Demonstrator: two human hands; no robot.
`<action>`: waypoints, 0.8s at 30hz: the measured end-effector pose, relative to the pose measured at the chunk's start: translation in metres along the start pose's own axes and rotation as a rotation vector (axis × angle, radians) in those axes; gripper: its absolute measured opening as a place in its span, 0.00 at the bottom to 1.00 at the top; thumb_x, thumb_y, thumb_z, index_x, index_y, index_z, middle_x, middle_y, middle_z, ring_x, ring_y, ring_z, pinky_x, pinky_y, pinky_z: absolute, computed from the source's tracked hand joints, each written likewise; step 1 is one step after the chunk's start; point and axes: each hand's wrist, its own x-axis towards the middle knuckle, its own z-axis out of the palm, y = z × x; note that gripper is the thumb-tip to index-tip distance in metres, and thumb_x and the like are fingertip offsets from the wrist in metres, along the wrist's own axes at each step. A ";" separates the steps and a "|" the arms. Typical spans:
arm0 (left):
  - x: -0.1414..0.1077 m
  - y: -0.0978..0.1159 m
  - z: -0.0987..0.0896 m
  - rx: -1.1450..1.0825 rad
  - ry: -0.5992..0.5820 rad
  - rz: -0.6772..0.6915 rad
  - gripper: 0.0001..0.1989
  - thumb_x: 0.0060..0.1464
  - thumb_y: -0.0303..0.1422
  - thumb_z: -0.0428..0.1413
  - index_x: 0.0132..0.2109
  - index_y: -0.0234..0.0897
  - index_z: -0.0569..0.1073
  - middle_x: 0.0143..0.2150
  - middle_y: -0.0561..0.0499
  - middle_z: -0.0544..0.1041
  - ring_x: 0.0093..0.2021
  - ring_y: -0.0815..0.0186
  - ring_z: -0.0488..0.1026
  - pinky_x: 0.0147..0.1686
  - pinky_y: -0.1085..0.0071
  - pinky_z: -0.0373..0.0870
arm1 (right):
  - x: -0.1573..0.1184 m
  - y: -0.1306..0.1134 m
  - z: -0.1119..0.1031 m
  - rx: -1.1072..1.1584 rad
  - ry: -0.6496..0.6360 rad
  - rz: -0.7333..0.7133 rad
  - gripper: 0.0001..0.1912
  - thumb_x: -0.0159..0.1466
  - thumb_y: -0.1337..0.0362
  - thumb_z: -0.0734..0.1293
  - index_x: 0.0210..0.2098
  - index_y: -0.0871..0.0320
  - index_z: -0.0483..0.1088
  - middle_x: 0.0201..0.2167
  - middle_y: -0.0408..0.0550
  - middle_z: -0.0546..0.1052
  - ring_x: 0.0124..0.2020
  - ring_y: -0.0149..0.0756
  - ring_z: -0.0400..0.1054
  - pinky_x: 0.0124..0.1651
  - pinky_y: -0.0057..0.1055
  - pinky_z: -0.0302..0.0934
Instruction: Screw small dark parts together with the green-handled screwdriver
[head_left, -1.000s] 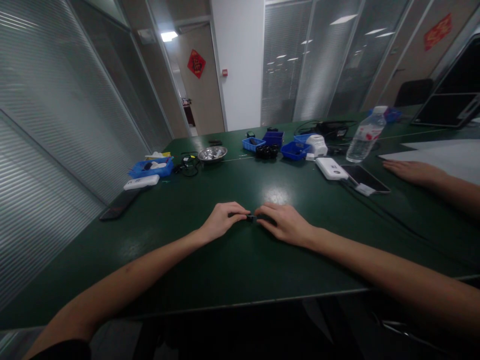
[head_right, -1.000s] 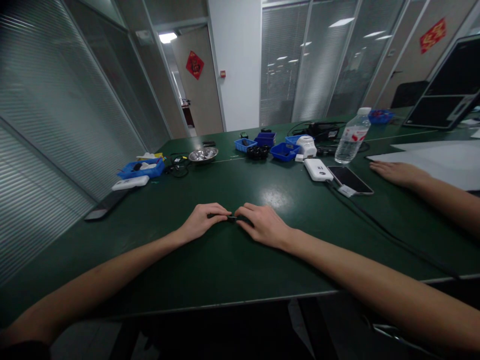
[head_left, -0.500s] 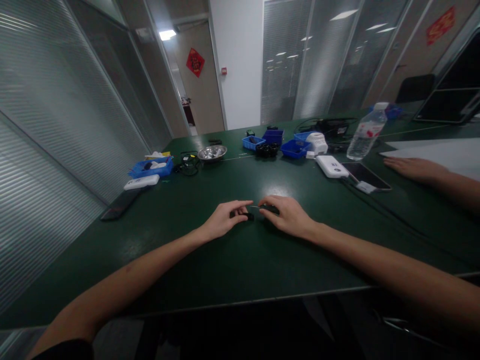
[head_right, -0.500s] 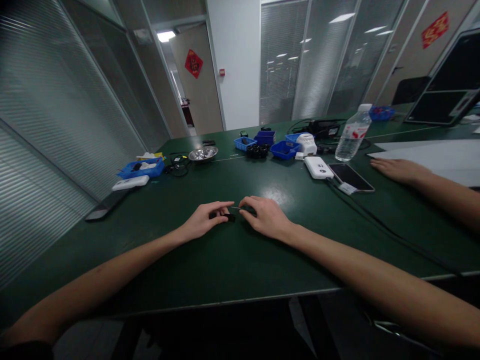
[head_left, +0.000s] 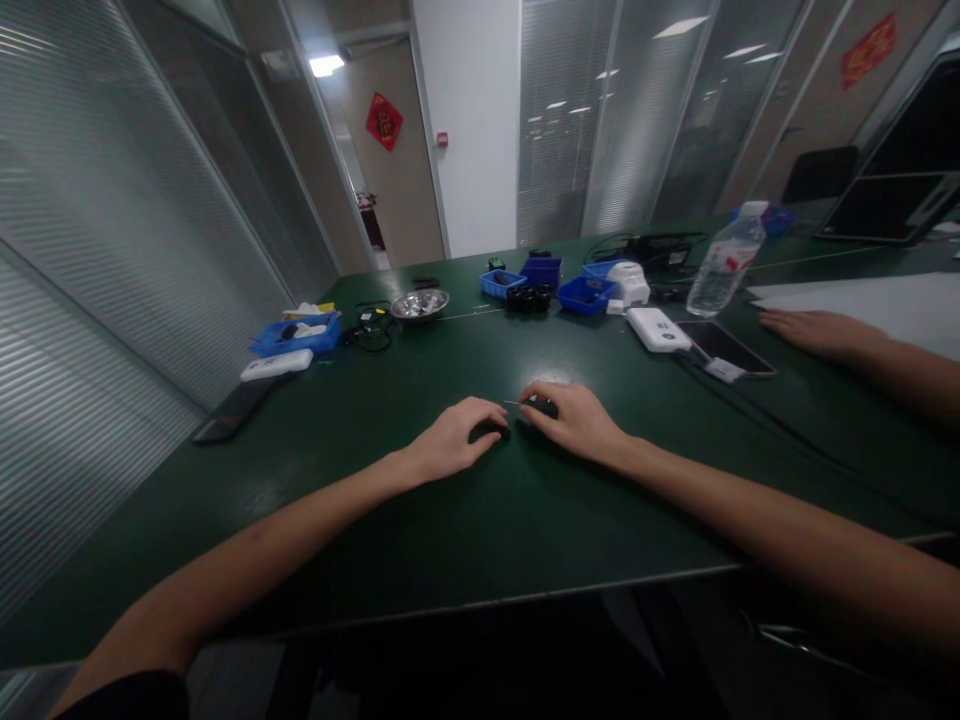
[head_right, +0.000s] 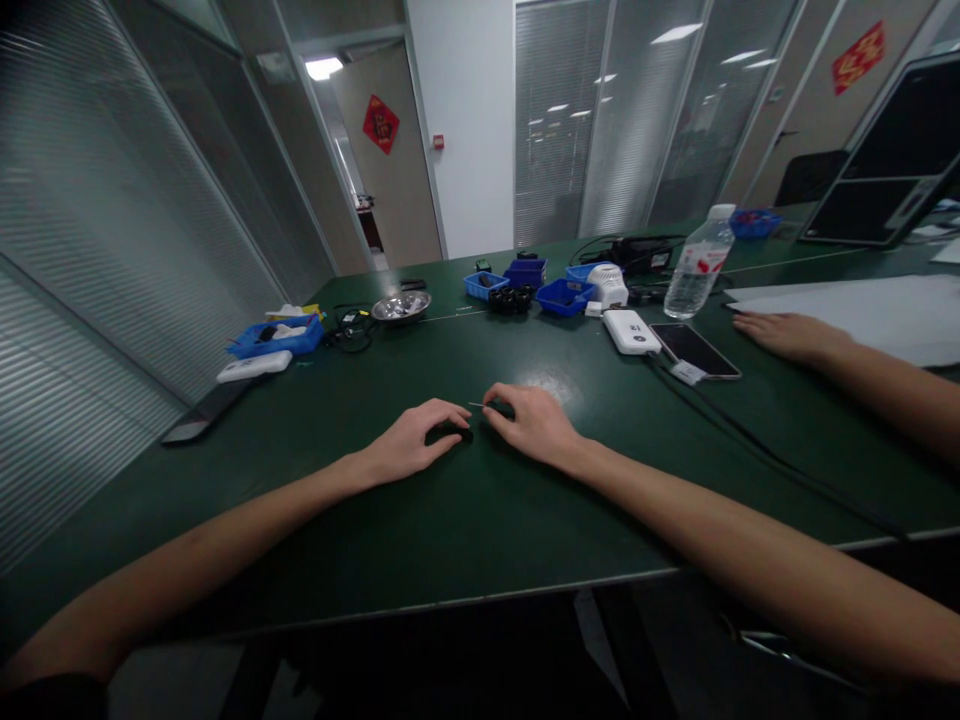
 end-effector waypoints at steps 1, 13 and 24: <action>0.002 -0.001 0.000 0.032 -0.024 0.020 0.11 0.67 0.30 0.56 0.54 0.39 0.76 0.56 0.43 0.77 0.57 0.57 0.73 0.59 0.57 0.70 | 0.000 -0.001 0.000 0.002 0.003 0.000 0.12 0.70 0.57 0.65 0.48 0.54 0.76 0.40 0.48 0.82 0.38 0.41 0.75 0.41 0.35 0.64; -0.087 -0.090 -0.090 0.298 0.051 -0.266 0.18 0.68 0.38 0.52 0.59 0.38 0.75 0.58 0.44 0.77 0.56 0.57 0.75 0.58 0.58 0.70 | 0.000 0.000 -0.001 0.025 -0.027 0.017 0.13 0.71 0.57 0.65 0.49 0.55 0.75 0.41 0.49 0.81 0.38 0.40 0.74 0.41 0.35 0.64; -0.193 -0.193 -0.200 0.623 0.164 -0.721 0.20 0.61 0.35 0.57 0.56 0.30 0.78 0.58 0.43 0.79 0.57 0.52 0.73 0.60 0.60 0.65 | -0.001 -0.001 -0.001 0.029 -0.026 0.005 0.13 0.71 0.56 0.64 0.49 0.55 0.75 0.40 0.49 0.81 0.38 0.41 0.74 0.43 0.37 0.66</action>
